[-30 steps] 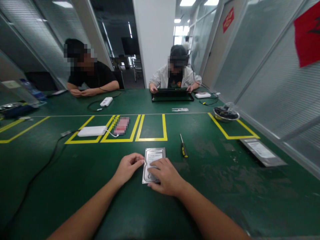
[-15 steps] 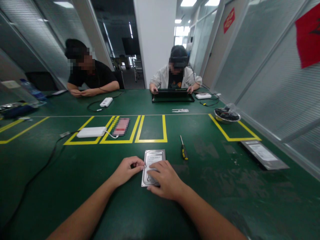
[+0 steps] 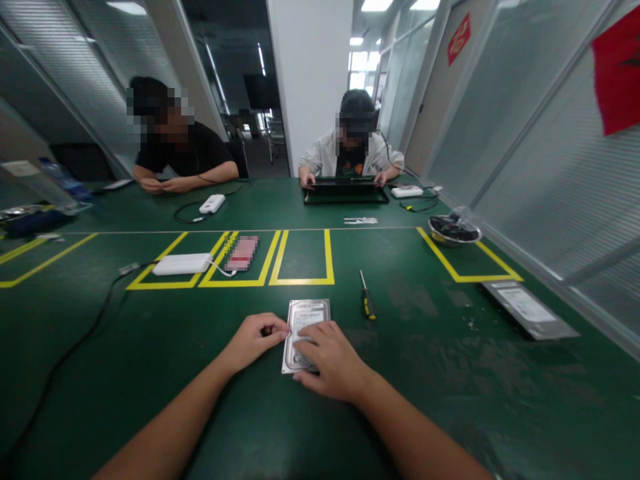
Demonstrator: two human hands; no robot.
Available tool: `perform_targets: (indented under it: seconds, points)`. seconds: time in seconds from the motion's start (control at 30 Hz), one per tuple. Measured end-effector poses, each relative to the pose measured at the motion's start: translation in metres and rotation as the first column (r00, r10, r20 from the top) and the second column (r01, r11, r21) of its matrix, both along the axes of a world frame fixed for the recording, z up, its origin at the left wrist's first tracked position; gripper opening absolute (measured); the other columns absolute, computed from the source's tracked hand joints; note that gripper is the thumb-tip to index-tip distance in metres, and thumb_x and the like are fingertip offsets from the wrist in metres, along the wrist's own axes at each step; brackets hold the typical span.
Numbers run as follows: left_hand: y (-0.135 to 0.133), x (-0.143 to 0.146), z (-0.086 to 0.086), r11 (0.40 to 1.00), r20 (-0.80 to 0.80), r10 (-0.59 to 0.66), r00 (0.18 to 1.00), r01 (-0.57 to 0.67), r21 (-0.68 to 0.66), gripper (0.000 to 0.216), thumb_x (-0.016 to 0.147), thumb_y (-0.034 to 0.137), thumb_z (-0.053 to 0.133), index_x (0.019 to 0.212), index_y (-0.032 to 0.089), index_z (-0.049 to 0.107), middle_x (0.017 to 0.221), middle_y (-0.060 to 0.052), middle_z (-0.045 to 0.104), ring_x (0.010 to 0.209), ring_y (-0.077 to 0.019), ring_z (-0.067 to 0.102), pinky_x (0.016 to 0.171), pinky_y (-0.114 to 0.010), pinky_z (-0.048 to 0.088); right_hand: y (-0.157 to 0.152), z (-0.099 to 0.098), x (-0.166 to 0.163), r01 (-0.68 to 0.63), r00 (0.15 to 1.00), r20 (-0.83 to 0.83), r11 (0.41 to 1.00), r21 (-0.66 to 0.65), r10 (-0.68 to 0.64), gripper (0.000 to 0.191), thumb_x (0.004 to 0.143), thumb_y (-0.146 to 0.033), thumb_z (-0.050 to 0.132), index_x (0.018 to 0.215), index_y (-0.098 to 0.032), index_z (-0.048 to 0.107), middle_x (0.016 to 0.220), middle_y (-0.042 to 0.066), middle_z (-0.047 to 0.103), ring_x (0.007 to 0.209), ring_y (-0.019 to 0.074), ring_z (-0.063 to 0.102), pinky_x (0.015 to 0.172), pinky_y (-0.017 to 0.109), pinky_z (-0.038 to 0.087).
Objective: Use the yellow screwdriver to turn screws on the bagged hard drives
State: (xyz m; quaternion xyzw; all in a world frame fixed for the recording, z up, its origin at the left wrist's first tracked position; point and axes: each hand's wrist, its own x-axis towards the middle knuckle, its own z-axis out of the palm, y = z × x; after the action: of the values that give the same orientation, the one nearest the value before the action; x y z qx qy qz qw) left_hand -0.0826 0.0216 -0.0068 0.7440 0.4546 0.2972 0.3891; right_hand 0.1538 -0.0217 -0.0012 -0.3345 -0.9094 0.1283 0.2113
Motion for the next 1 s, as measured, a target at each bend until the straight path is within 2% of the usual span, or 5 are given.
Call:
perform_targets:
  seconds: [0.9, 1.0]
  points:
    - [0.0008, 0.0034, 0.0034, 0.995, 0.027, -0.010, 1.000, 0.013, -0.102, 0.015, 0.080, 0.027, 0.064, 0.081, 0.013, 0.070, 0.068, 0.000, 0.062, 0.062, -0.0119, 0.051, 0.058, -0.021, 0.037, -0.0014, 0.0067, 0.0000, -0.016, 1.000, -0.006, 1.000, 0.016, 0.016, 0.044, 0.085, -0.041, 0.066, 0.123, -0.021, 0.059, 0.126, 0.010, 0.056, 0.115, 0.0264, 0.047, 0.100, 0.044, 0.036]
    - [0.0005, 0.0043, 0.0035, 0.994, 0.027, -0.011, 1.000, 0.013, -0.112, 0.016, 0.080, 0.027, 0.064, 0.081, 0.013, 0.070, 0.068, 0.000, 0.062, 0.062, -0.0119, 0.051, 0.058, -0.021, 0.037, 0.0002, 0.0062, 0.0016, 0.054, 0.998, 0.011, 0.995, 0.078, -0.055, 0.035, 0.088, -0.040, 0.062, 0.118, -0.021, 0.061, 0.120, 0.008, 0.059, 0.111, 0.0232, 0.050, 0.097, 0.039, 0.039]
